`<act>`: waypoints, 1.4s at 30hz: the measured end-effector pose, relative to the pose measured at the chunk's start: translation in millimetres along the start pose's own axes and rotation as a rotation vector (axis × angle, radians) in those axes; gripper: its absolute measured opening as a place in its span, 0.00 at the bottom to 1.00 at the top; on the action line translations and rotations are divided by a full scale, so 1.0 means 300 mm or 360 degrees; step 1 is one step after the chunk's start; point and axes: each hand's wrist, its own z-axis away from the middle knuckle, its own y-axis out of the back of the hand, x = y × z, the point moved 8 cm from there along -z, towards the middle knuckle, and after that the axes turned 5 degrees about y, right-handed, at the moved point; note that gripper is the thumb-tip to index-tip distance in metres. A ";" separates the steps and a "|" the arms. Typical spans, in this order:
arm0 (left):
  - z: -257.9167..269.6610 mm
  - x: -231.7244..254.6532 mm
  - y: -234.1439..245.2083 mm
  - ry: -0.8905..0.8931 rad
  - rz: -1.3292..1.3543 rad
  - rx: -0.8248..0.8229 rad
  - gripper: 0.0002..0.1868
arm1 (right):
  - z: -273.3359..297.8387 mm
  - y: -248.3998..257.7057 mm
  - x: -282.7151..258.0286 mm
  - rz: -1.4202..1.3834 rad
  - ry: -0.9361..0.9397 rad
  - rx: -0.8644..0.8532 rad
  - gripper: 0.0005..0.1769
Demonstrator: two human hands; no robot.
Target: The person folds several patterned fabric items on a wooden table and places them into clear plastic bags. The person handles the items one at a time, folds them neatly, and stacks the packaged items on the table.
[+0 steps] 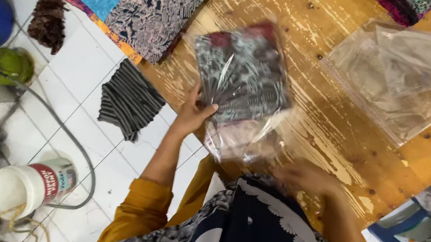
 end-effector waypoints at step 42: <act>0.124 -0.273 -0.065 0.0330 0.0911 -0.0322 0.12 | -0.066 0.254 0.066 -0.1372 0.0337 0.1360 0.22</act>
